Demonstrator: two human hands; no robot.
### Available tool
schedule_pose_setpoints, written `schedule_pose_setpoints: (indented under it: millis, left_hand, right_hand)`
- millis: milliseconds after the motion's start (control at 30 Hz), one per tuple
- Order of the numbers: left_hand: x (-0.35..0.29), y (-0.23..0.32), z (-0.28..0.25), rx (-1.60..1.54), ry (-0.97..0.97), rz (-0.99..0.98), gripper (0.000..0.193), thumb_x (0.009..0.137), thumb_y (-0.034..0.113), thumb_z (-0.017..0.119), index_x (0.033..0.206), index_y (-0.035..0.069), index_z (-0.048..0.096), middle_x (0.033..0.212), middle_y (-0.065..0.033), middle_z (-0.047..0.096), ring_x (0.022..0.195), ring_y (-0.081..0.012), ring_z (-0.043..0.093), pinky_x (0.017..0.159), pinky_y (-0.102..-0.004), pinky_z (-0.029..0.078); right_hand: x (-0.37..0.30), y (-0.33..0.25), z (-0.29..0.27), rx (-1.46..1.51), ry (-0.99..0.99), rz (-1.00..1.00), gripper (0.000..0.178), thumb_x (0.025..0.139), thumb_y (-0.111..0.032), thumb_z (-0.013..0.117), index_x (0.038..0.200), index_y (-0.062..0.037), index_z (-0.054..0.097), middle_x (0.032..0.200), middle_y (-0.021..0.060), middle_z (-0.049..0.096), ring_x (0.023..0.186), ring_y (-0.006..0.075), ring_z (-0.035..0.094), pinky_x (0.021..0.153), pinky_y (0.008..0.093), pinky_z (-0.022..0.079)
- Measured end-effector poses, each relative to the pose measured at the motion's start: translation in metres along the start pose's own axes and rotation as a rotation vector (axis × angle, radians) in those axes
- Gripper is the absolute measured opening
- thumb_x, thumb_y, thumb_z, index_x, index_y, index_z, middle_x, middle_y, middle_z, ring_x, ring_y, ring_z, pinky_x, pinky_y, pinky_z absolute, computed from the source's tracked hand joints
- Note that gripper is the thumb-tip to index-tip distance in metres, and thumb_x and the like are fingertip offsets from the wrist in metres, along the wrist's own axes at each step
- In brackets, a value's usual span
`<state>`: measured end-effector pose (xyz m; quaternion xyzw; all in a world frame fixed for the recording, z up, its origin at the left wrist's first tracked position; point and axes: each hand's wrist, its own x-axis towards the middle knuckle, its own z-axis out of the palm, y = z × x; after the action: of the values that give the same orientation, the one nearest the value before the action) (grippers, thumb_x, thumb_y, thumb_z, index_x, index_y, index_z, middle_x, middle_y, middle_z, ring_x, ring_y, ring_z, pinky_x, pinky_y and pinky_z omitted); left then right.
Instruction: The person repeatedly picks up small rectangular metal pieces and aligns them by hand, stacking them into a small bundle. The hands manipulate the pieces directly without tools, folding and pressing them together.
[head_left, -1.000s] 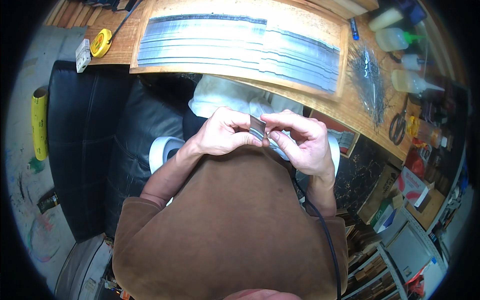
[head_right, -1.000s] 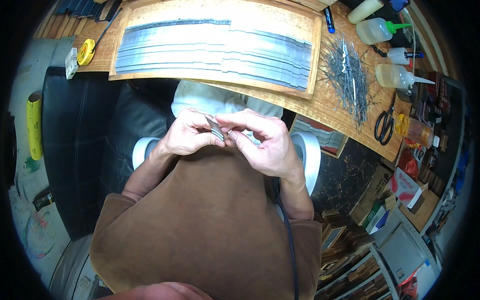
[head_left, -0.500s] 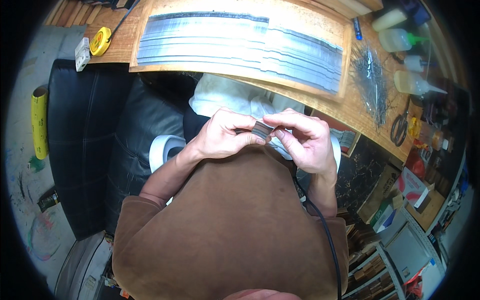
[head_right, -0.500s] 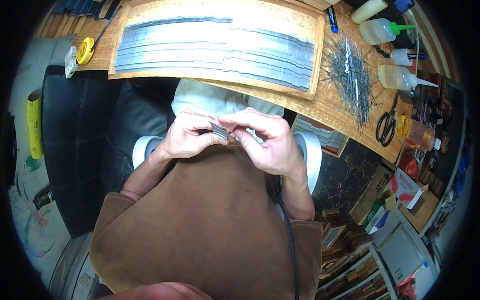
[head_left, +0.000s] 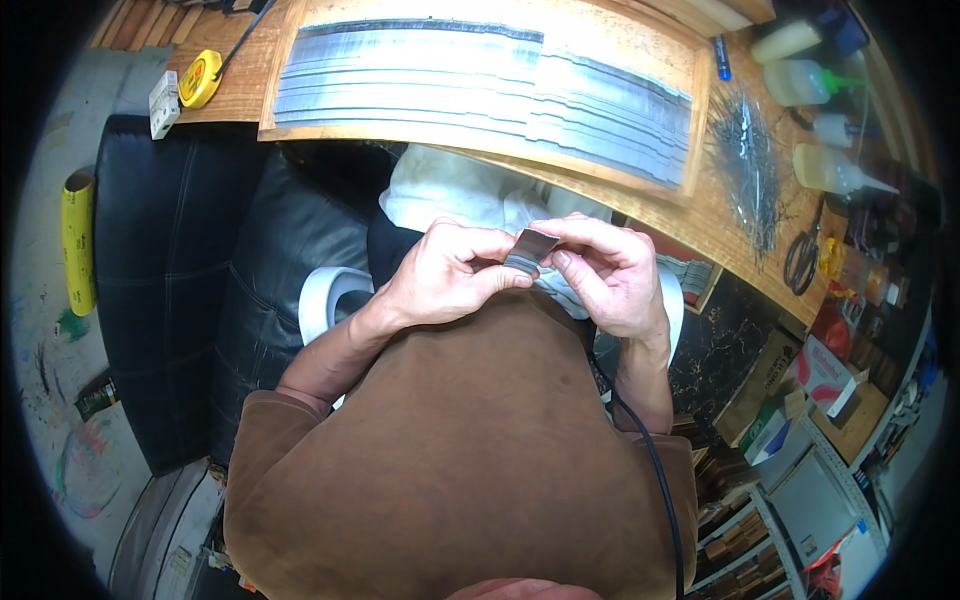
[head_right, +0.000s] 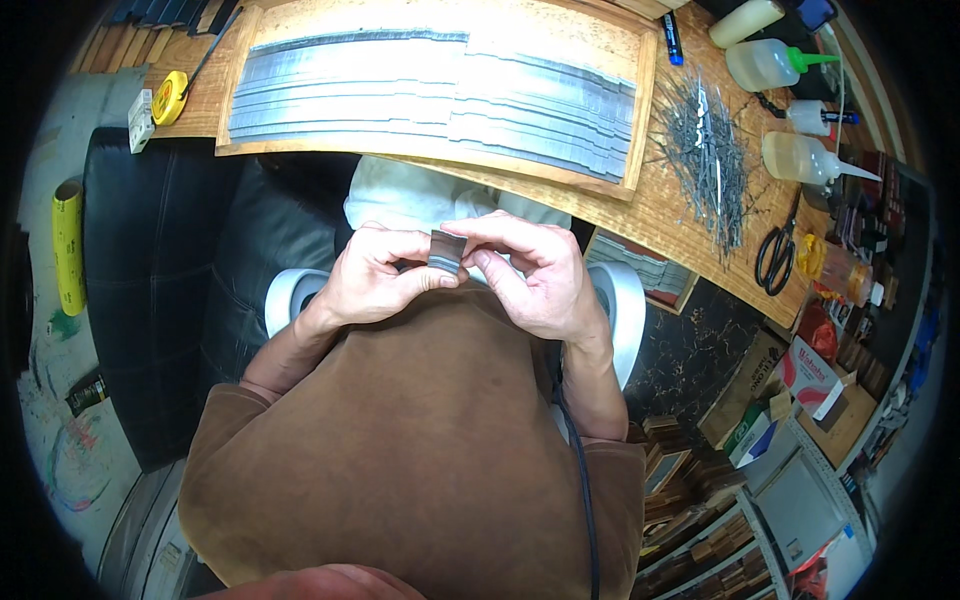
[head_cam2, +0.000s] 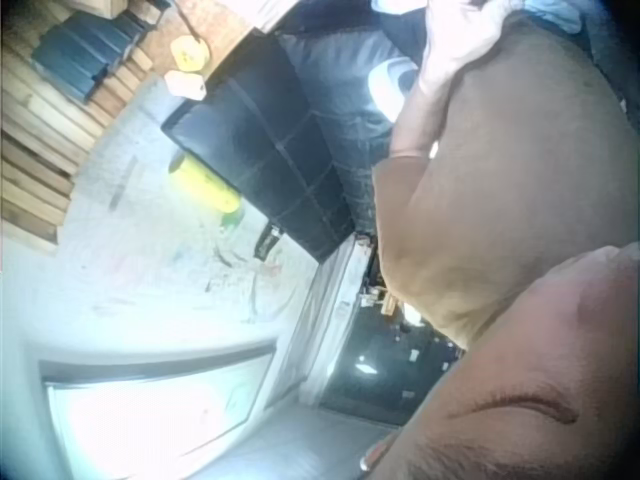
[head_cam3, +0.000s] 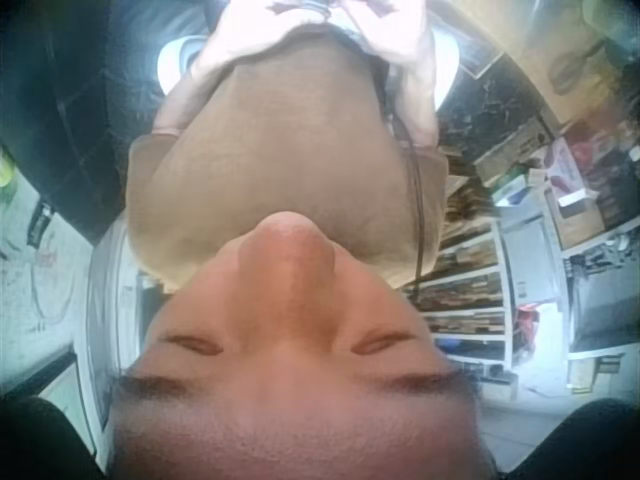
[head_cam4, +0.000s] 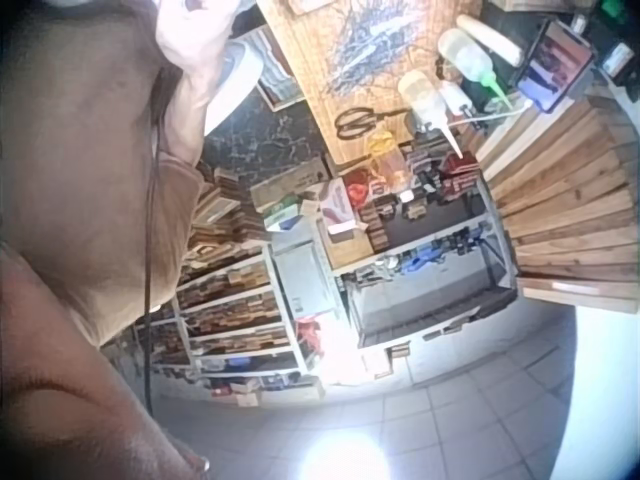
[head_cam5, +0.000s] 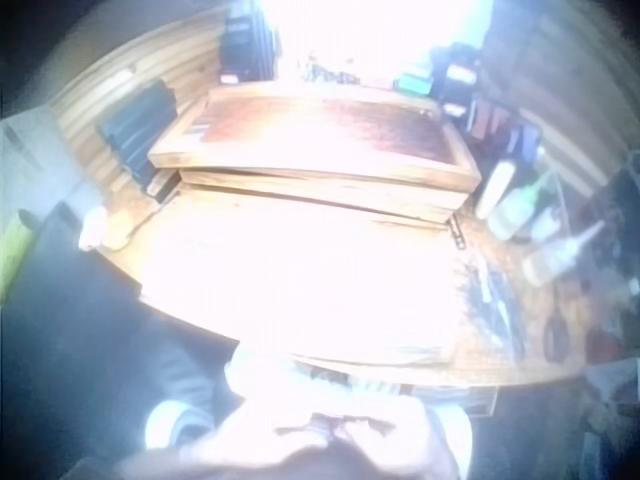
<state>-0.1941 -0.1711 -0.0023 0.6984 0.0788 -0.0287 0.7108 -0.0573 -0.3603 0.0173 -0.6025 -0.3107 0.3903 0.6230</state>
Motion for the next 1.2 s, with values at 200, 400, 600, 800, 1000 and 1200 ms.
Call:
schedule_pose_setpoints:
  millis: [200, 400, 600, 800, 1000, 1200]
  left_hand:
    - [0.001, 0.006, -0.003, -0.005, -0.023, -0.008, 0.016, 0.092, 0.005, 0.079, 0.107, 0.0, 0.08, 0.085, -0.0086, 0.079, 0.073, -0.0077, 0.067, 0.067, -0.0269, 0.053]
    - [0.003, 0.019, -0.006, -0.009, -0.041, -0.033, 0.017, 0.091, 0.003, 0.079, 0.108, 0.0, 0.079, 0.086, -0.0094, 0.079, 0.075, -0.0084, 0.068, 0.069, -0.027, 0.054]
    - [0.002, 0.017, -0.006, -0.039, -0.065, -0.038, 0.018, 0.091, 0.003, 0.08, 0.109, -0.001, 0.079, 0.087, -0.01, 0.08, 0.075, -0.0086, 0.068, 0.068, -0.0268, 0.054]
    - [0.002, 0.017, -0.007, -0.042, -0.075, -0.028, 0.019, 0.092, 0.004, 0.08, 0.11, -0.001, 0.079, 0.087, -0.0104, 0.08, 0.075, -0.0082, 0.068, 0.068, -0.0263, 0.054]
    - [0.0, 0.01, -0.002, -0.049, 0.013, -0.034, 0.019, 0.092, 0.006, 0.082, 0.109, -0.002, 0.079, 0.089, -0.0091, 0.081, 0.075, -0.0075, 0.068, 0.068, -0.0252, 0.054]
    - [0.005, 0.005, -0.004, -0.553, 0.175, -0.294, 0.027, 0.093, 0.006, 0.081, 0.116, -0.007, 0.074, 0.104, -0.0118, 0.081, 0.092, -0.0111, 0.074, 0.085, -0.0253, 0.058]
  right_hand:
    - [0.002, -0.004, 0.001, -0.077, 0.023, -0.074, 0.034, 0.091, 0.01, 0.064, 0.122, 0.0024, 0.075, 0.1, 0.0129, 0.075, 0.086, 0.0164, 0.072, 0.077, 0.0265, 0.056]
    - [0.007, -0.015, 0.011, -0.226, 0.112, -0.192, 0.021, 0.087, 0.005, 0.077, 0.108, 0.0029, 0.077, 0.091, 0.0117, 0.073, 0.079, 0.0174, 0.071, 0.071, 0.0277, 0.056]
    - [0.009, -0.013, 0.013, -0.252, 0.122, -0.166, 0.016, 0.086, 0.002, 0.083, 0.101, 0.0032, 0.077, 0.088, 0.0104, 0.072, 0.075, 0.0165, 0.069, 0.067, 0.0278, 0.054]
    - [0.006, -0.015, 0.015, -0.256, 0.132, -0.152, 0.017, 0.085, 0.002, 0.083, 0.102, 0.0028, 0.078, 0.089, 0.0103, 0.072, 0.077, 0.0159, 0.068, 0.069, 0.0277, 0.054]
    - [0.002, -0.014, 0.016, -0.274, 0.201, -0.162, 0.028, 0.085, -0.006, 0.087, 0.107, 0.0017, 0.072, 0.093, 0.0093, 0.069, 0.079, 0.0167, 0.069, 0.07, 0.0289, 0.056]
    - [-0.018, -0.008, 0.007, -0.617, 0.086, -0.278, 0.036, 0.079, -0.012, 0.093, 0.099, -0.0021, 0.064, 0.097, 0.0125, 0.067, 0.087, 0.0271, 0.071, 0.074, 0.0345, 0.058]
